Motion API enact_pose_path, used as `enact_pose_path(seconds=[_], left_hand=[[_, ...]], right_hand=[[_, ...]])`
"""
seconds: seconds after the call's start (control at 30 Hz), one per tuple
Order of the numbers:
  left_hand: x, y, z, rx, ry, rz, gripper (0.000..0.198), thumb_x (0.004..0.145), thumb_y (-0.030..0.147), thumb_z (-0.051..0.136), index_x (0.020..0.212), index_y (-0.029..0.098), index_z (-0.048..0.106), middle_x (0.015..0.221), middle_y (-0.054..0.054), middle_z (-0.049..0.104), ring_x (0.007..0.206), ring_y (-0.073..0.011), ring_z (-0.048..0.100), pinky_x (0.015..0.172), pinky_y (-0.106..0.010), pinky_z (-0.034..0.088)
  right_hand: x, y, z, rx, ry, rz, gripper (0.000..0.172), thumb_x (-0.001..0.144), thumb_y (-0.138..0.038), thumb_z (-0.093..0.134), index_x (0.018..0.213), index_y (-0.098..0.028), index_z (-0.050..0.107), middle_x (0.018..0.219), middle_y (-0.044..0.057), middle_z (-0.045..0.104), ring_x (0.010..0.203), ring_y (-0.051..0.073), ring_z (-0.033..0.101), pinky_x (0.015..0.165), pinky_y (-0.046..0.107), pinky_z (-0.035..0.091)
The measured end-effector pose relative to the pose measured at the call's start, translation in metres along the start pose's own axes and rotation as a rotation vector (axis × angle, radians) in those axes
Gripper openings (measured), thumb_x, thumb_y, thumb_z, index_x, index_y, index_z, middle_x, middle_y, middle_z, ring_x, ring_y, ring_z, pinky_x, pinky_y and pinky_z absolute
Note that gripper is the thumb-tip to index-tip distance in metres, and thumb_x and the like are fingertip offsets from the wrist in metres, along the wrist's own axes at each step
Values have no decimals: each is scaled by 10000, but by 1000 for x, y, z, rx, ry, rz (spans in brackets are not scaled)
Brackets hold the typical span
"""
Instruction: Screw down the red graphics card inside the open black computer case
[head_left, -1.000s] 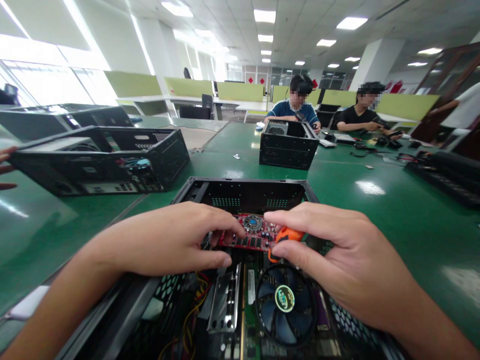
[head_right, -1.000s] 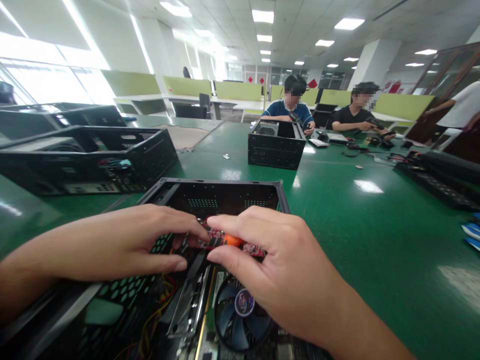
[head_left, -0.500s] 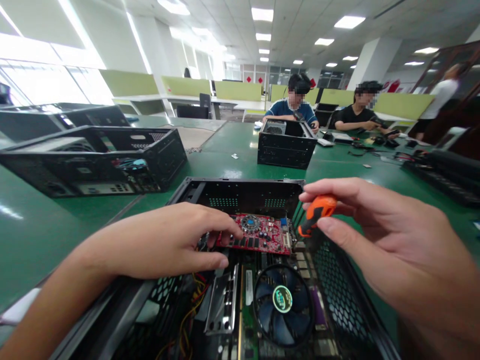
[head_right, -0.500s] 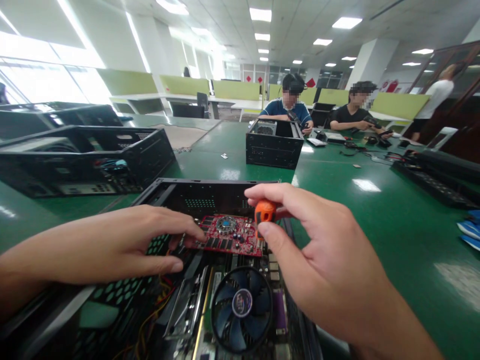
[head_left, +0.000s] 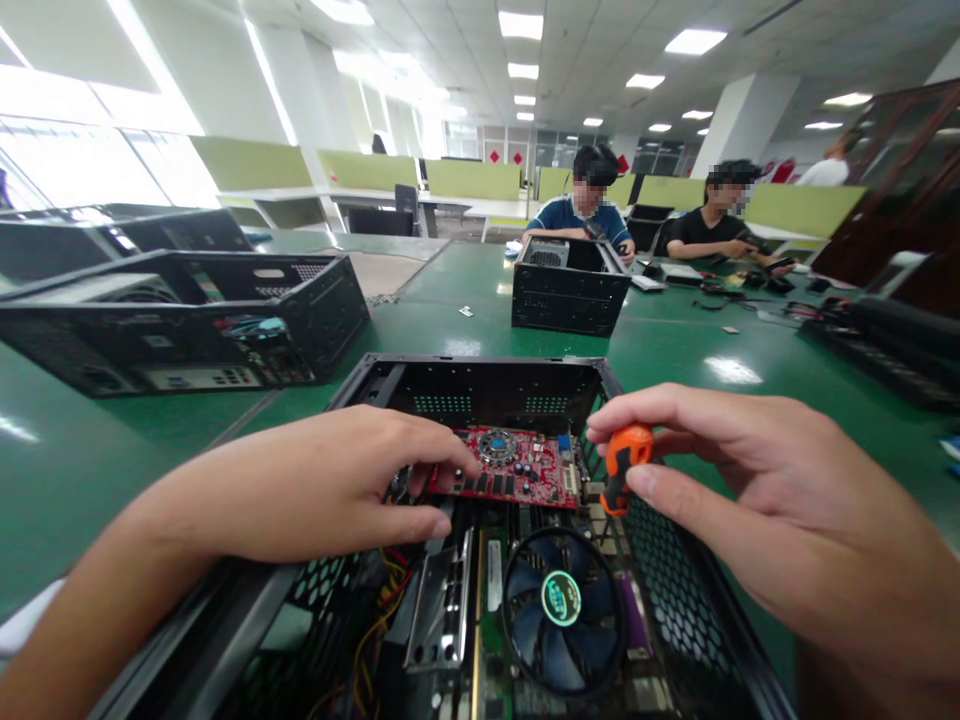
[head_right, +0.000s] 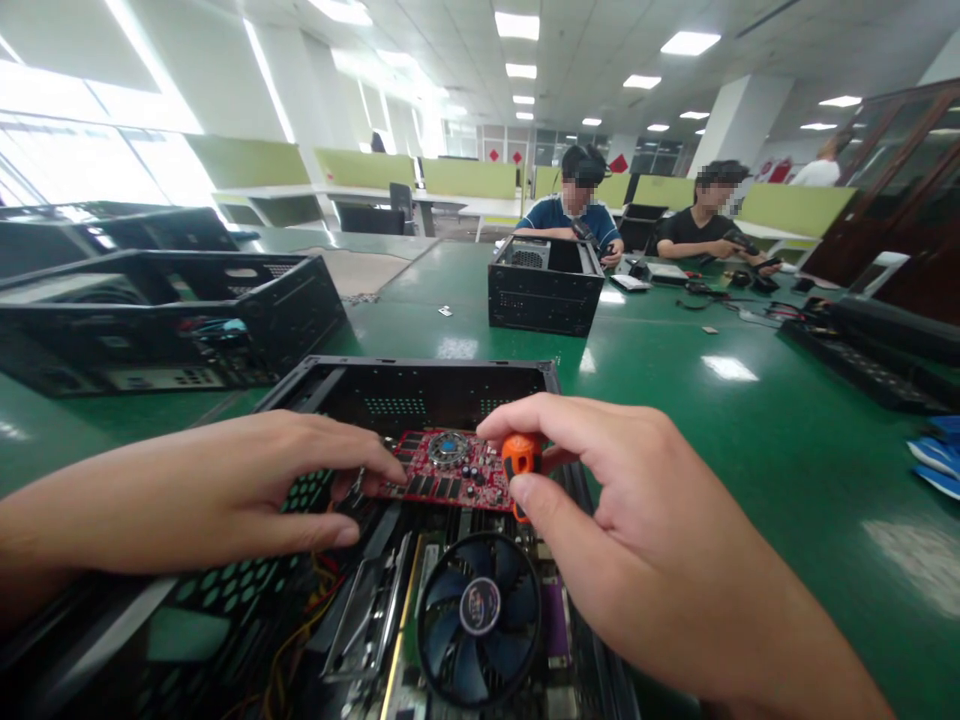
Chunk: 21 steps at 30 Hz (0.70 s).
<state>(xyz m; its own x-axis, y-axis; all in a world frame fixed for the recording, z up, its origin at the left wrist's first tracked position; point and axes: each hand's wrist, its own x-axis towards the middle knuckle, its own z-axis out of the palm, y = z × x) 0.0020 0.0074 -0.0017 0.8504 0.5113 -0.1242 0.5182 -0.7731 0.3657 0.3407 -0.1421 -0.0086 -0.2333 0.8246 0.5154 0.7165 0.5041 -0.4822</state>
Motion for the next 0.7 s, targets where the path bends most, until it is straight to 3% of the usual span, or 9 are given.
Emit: enact_pose_path(seconds=[0.13, 0.33, 0.47, 0.6, 0.7], left_hand=[[-1, 2, 0, 7, -2, -4, 364, 1072, 490, 863, 1397, 359, 965, 1272, -34, 1015, 1124, -327, 949, 951, -370, 680], [-3, 3, -1, 3, 3, -6, 355, 1063, 487, 866, 1374, 355, 976, 1253, -35, 1017, 1132, -332, 950, 916, -371, 672], [-2, 3, 0, 6, -2, -19, 370, 1054, 497, 865, 1380, 361, 973, 1251, -33, 1015, 1127, -333, 946, 921, -373, 668], [-2, 3, 0, 9, -3, -20, 379, 1055, 508, 852, 1377, 352, 976, 1237, -45, 1016, 1109, -336, 945, 925, -378, 677], [-3, 3, 0, 19, 5, -24, 376, 1051, 519, 864, 1366, 348, 979, 1211, -43, 1016, 1089, -337, 946, 918, -381, 677]], right_hand=[[-3, -2, 3, 27, 23, 40, 326, 1141, -198, 677, 1265, -332, 947, 1173, -80, 1038, 970, 138, 1000, 672, 138, 715], [-2, -4, 15, 34, 62, 56, 294, 1165, -223, 672, 1227, -337, 936, 1137, -86, 1021, 946, 129, 975, 804, 192, 734], [-2, -2, 20, 44, 26, 56, 315, 1149, -194, 664, 1247, -329, 931, 1152, -56, 1022, 965, 168, 986, 771, 246, 740], [-3, 1, 16, 6, 31, 26, 298, 1157, -199, 682, 1241, -325, 938, 1171, -36, 1030, 976, 189, 981, 923, 298, 767], [-1, 4, 8, -48, 9, -24, 187, 1129, -212, 791, 1163, -317, 941, 1094, -20, 1017, 903, 206, 953, 852, 291, 753]])
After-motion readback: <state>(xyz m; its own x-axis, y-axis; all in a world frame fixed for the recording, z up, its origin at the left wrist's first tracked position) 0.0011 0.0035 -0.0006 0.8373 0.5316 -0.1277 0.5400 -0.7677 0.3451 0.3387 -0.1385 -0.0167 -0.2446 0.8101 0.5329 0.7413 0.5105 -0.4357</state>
